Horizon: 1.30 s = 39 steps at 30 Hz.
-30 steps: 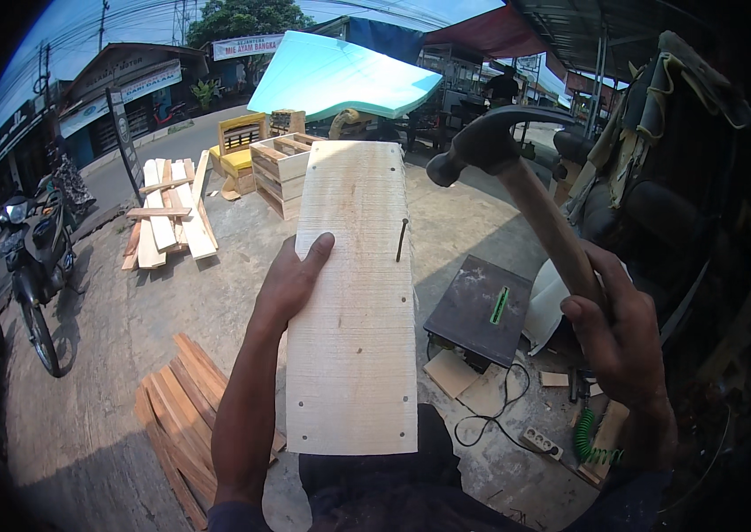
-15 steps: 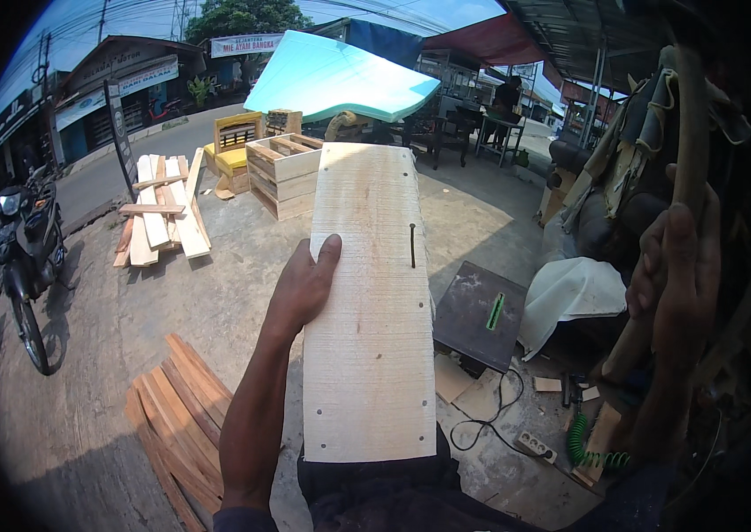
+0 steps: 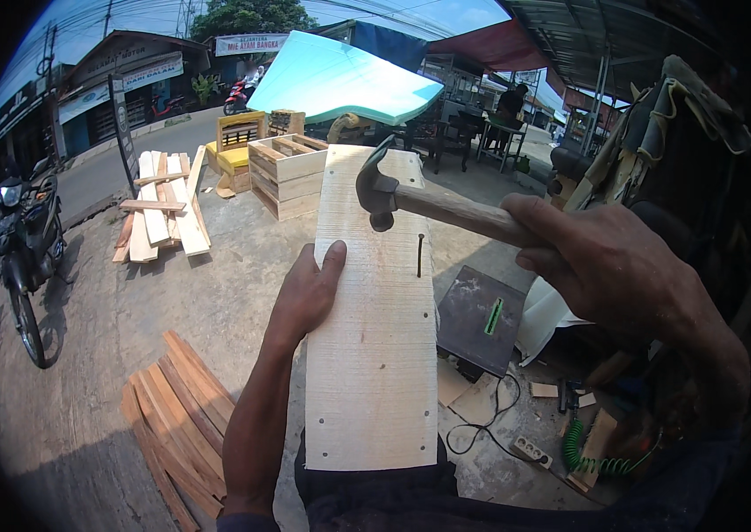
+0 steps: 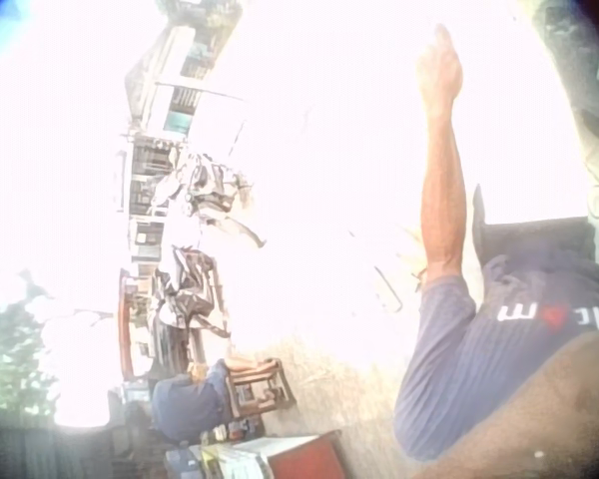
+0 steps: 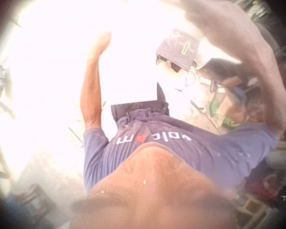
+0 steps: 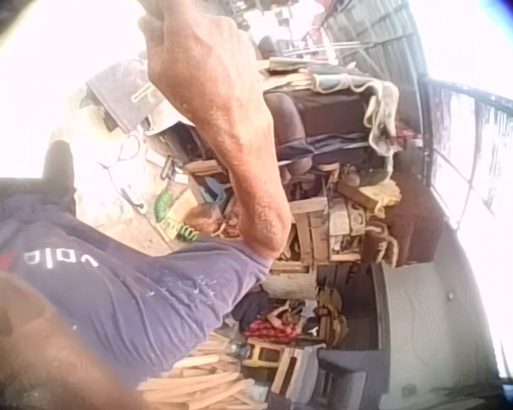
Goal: The person assembles a wooden stool by hammering nails into a plank and attaching it to a frame. They repeatedly position the plank, drive nails with a hammer, and adjust the assembly. The person also retrieves nails from a bucket and places the finished stool on a stack of wood.
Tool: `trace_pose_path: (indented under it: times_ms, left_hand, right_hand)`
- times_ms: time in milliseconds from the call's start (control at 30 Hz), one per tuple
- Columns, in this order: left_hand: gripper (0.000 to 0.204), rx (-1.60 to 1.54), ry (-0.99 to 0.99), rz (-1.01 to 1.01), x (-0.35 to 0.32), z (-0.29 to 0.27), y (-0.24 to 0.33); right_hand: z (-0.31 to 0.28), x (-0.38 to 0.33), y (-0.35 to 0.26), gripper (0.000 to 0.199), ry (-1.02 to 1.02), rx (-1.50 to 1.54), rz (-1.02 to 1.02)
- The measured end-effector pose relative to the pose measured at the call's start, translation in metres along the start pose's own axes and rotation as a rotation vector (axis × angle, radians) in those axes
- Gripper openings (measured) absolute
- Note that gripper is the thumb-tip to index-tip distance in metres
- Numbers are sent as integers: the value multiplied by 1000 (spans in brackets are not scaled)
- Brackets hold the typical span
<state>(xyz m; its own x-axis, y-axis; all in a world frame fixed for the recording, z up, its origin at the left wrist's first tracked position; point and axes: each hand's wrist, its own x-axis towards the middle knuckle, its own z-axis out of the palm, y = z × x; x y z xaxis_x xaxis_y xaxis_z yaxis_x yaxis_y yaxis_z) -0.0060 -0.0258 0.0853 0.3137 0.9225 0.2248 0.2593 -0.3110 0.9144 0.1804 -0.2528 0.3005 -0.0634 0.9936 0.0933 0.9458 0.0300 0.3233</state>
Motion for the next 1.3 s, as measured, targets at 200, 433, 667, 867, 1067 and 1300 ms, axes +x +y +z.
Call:
trace_pose_path:
  times_ms: [200,433,667,867,1067,1300]
  left_hand:
    - [72,36,35,-18,-1,0,0]
    - [74,16,-2,-28,-3,-2,4]
    - [74,25,32,-8,-6,0,-3]
    - [73,26,-7,-45,-9,3,3]
    - [72,41,34,1,-7,3,-1]
    - [73,21,34,11,-2,11,-3]
  right_hand:
    - [0,-6,6,36,182,69,1]
    - [47,-9,17,37,582,422,14]
    - [36,-40,36,44,591,576,83]
    - [42,-31,17,38,36,172,151]
    - [9,-44,21,48,628,808,215]
    - [48,-33,22,36,13,201,179]
